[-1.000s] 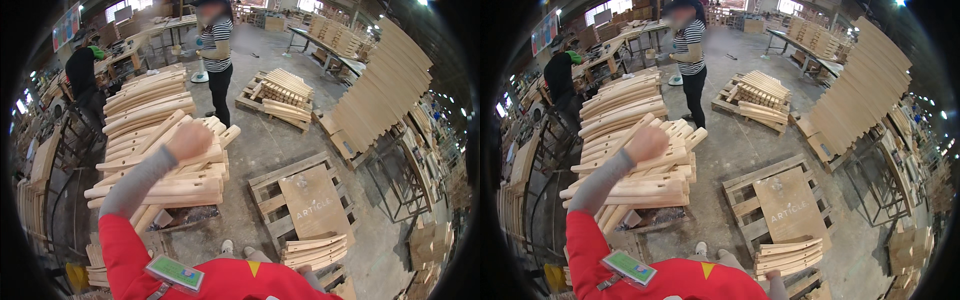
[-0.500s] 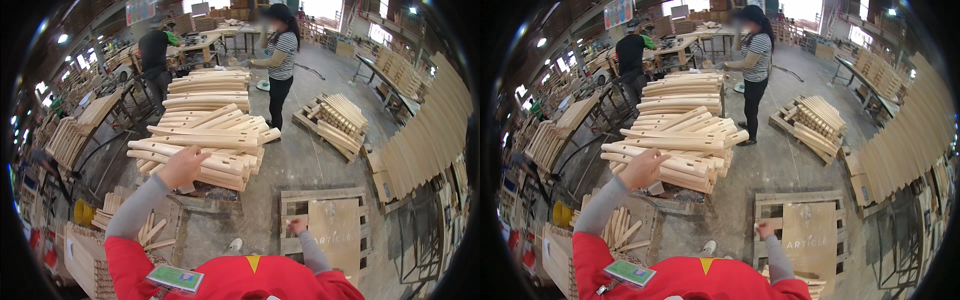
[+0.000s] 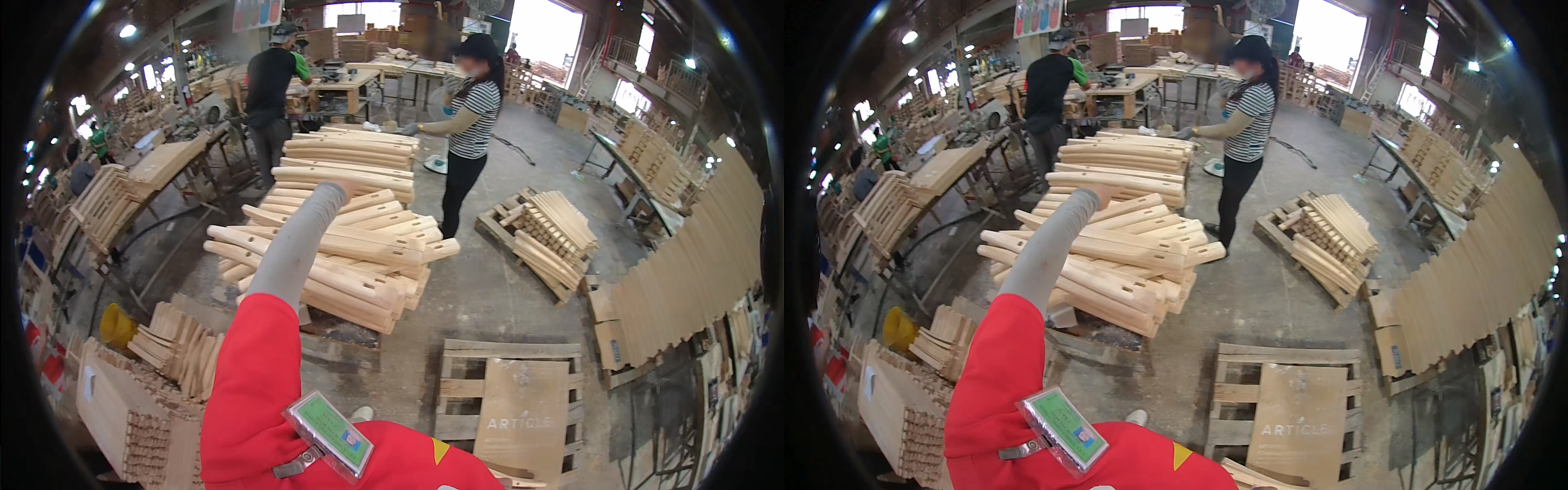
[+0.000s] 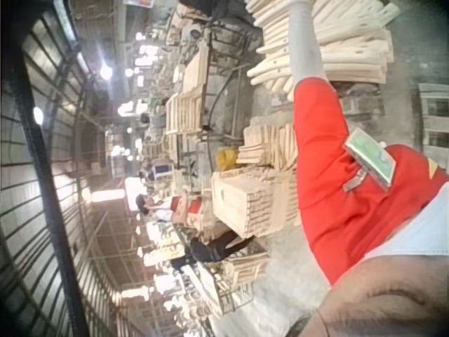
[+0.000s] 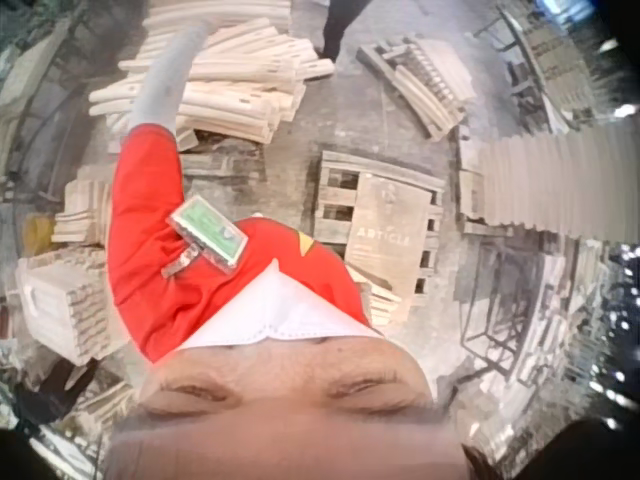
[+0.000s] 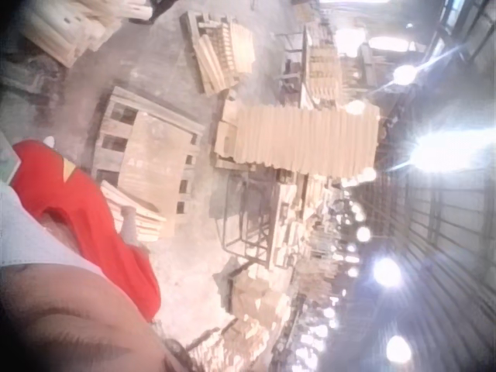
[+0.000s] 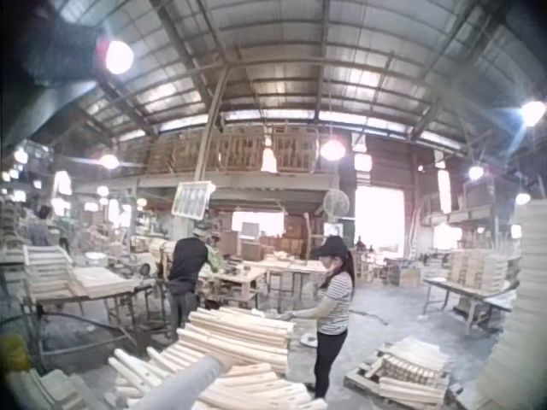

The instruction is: The person wipes wooden chair frames with a white cloth, moving between stacks of chairs in a workshop. They lift and reposition chairs to access different surfaces, then place them back in stacks. The person also handles loose wooden slats and a chair seat, wiping them with the cloth.

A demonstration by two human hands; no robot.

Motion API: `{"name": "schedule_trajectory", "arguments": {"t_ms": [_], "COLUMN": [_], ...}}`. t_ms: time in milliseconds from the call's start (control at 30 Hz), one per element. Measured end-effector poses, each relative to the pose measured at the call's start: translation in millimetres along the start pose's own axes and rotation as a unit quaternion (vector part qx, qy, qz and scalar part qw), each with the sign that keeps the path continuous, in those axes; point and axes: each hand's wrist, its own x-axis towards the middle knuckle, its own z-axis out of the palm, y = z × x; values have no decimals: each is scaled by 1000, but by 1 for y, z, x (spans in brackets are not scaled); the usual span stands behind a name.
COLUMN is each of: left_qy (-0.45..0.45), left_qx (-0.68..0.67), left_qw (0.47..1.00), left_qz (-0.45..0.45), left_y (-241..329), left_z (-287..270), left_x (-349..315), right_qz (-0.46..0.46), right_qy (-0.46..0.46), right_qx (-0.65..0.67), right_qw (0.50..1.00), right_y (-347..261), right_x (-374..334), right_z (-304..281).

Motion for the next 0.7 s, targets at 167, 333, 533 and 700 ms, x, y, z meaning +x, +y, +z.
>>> {"name": "schedule_trajectory", "arguments": {"t_ms": [167,333,533,700], "left_qy": [-44,-83,-141,-14], "left_qx": [-41,-59,-40,-92], "left_qw": [998,994,989,995], "left_qz": [-26,-41,-6,36], "left_y": [-20,-38,-36,29], "left_z": [37,46,33,105], "left_x": [49,82,93,56], "right_qz": [-3,19,45,48], "right_qy": [60,114,150,169], "right_qx": [111,173,257,226], "right_qw": [992,978,954,958], "right_y": [-3,29,65,47], "right_x": [-10,-31,-56,-50], "right_z": [-1,-11,-11,-12]}}
